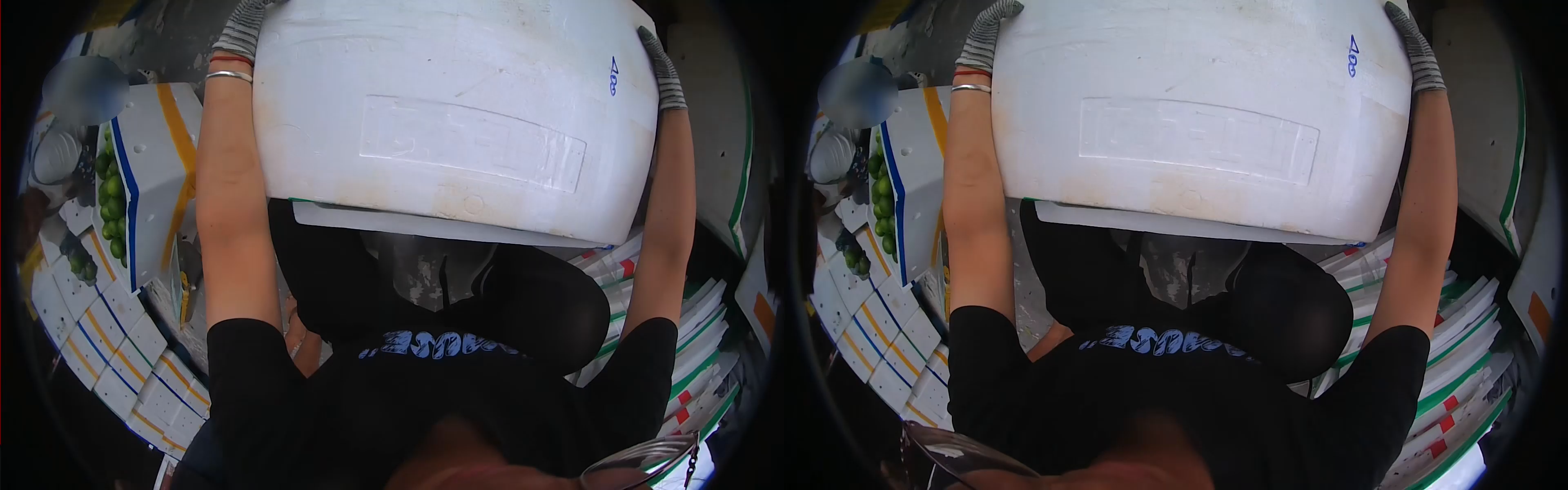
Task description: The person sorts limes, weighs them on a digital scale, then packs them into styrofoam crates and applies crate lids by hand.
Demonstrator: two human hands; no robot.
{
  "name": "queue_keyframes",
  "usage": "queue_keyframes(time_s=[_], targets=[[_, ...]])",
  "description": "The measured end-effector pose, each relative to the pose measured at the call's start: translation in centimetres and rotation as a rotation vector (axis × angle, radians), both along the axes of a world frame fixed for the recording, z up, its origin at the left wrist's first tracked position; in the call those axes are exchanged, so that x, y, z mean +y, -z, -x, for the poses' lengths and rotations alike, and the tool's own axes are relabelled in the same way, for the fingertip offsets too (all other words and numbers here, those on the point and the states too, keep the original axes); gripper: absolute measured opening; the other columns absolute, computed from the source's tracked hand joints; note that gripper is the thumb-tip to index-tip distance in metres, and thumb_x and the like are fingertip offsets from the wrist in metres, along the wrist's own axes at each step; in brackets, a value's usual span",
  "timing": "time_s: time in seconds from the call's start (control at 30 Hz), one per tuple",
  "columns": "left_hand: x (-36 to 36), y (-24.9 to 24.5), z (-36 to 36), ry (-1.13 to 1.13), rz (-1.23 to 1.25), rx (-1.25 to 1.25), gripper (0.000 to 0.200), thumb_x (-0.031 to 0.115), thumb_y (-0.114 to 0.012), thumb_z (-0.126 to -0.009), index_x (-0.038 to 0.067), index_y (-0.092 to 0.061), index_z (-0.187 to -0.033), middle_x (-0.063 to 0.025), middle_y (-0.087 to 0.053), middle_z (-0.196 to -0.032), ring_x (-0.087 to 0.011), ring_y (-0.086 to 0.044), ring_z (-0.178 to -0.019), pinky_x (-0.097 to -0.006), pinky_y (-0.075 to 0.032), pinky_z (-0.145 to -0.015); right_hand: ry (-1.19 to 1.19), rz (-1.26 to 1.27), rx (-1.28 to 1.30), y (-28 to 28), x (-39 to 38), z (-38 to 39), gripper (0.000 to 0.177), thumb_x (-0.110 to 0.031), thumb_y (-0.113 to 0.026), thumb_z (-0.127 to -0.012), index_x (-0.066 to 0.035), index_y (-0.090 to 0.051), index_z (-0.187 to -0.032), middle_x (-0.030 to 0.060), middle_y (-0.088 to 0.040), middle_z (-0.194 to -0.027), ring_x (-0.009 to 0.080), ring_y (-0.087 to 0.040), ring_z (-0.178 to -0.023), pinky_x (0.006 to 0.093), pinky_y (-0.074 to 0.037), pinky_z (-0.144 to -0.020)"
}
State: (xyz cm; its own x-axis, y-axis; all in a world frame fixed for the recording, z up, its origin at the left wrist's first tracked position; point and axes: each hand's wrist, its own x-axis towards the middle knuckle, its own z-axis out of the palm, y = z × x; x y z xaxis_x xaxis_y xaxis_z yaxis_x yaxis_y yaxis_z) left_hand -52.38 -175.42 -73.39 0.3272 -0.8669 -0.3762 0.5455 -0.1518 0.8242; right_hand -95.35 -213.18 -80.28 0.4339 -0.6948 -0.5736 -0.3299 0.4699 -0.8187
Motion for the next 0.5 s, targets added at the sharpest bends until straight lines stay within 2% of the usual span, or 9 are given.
queue_keyframes(time_s=[0.1, 0.2, 0.3, 0.33, 0.4, 0.43, 0.47, 0.5], targets=[[2.4, 3.8, -6.9, 0.026, -0.351, -0.080, 0.022, 0.020, -0.058, -0.076, 0.001, -0.062, -0.086, -0.0073, -0.062, -0.087, -0.0161, -0.058, -0.083, -0.0251, -0.048, -0.076, -0.043, 0.130, 0.024, -0.2, 0.9, -0.2, 0.053, -0.032, -0.061, -0.078, -0.002, -0.046, -0.118, 0.0112, -0.057, -0.102, 0.0157, -0.057, -0.083, 0.0246, -0.048, -0.074], [6.1, 5.4, -3.2, -0.099, -0.160, -0.235, 0.025, 0.021, -0.061, -0.074, 0.000, -0.060, -0.089, -0.0088, -0.061, -0.088, -0.0174, -0.059, -0.081, -0.0264, -0.049, -0.075, -0.058, 0.217, 0.018, -0.6, 2.1, 0.5, 0.055, -0.033, -0.061, -0.078, -0.003, -0.044, -0.120, 0.0111, -0.056, -0.103, 0.0154, -0.057, -0.083, 0.0242, -0.047, -0.074], [6.6, 3.4, 3.2, -0.261, -0.075, -0.182, 0.030, 0.016, -0.061, -0.075, -0.001, -0.058, -0.099, -0.0080, -0.060, -0.092, -0.0146, -0.057, -0.082, -0.0239, -0.047, -0.075, -0.078, 0.292, -0.009, -0.5, 2.4, 0.9, 0.057, -0.034, -0.061, -0.077, -0.004, -0.042, -0.123, 0.0109, -0.055, -0.105, 0.0151, -0.056, -0.083, 0.0238, -0.047, -0.073], [7.0, 3.5, 2.3, -0.209, -0.225, -0.251, 0.041, 0.022, -0.061, -0.076, -0.003, -0.052, -0.108, -0.0128, -0.060, -0.095, -0.0200, -0.057, -0.086, -0.0273, -0.047, -0.079, -0.084, 0.313, -0.021, -0.3, 2.4, 0.9, 0.058, -0.034, -0.061, -0.077, -0.005, -0.042, -0.123, 0.0109, -0.054, -0.106, 0.0150, -0.056, -0.083, 0.0237, -0.047, -0.073], [6.6, 6.5, 0.0, -0.108, -0.183, -0.438, 0.038, 0.021, -0.059, -0.078, -0.002, -0.051, -0.107, -0.0121, -0.060, -0.091, -0.0174, -0.058, -0.081, -0.0268, -0.048, -0.076, -0.102, 0.350, -0.052, -0.5, 2.5, 1.2, 0.060, -0.035, -0.061, -0.077, -0.006, -0.041, -0.125, 0.0107, -0.053, -0.107, 0.0148, -0.056, -0.083, 0.0234, -0.046, -0.073], [6.8, 6.5, -1.1, -0.070, -0.165, -0.550, 0.036, 0.021, -0.057, -0.079, -0.001, -0.051, -0.106, -0.0118, -0.060, -0.089, -0.0161, -0.059, -0.078, -0.0266, -0.049, -0.074, -0.116, 0.373, -0.096, -0.2, 2.1, 1.1, 0.061, -0.035, -0.061, -0.077, -0.006, -0.040, -0.126, 0.0107, -0.053, -0.107, 0.0147, -0.056, -0.083, 0.0233, -0.046, -0.073], [4.7, 2.7, 2.8, -0.113, -0.210, -0.693, 0.038, 0.024, -0.057, -0.080, -0.003, -0.050, -0.105, -0.0125, -0.059, -0.088, -0.0147, -0.058, -0.077, -0.0254, -0.049, -0.074, -0.108, 0.343, -0.056, -1.4, 3.0, 0.4, 0.065, -0.035, -0.058, -0.079, -0.007, -0.030, -0.131, 0.0131, -0.049, -0.112, 0.0159, -0.056, -0.086, 0.0240, -0.047, -0.074], [4.9, 3.5, 2.2, -0.118, -0.256, -1.171, 0.053, 0.031, -0.060, -0.078, -0.003, -0.046, -0.116, -0.0172, -0.058, -0.100, -0.0261, -0.057, -0.092, -0.0325, -0.045, -0.082, -0.160, 0.270, -0.072, -1.3, 2.8, -0.1, 0.063, -0.031, -0.055, -0.082, -0.008, -0.025, -0.133, 0.0153, -0.050, -0.111, 0.0170, -0.056, -0.087, 0.0247, -0.049, -0.074]])
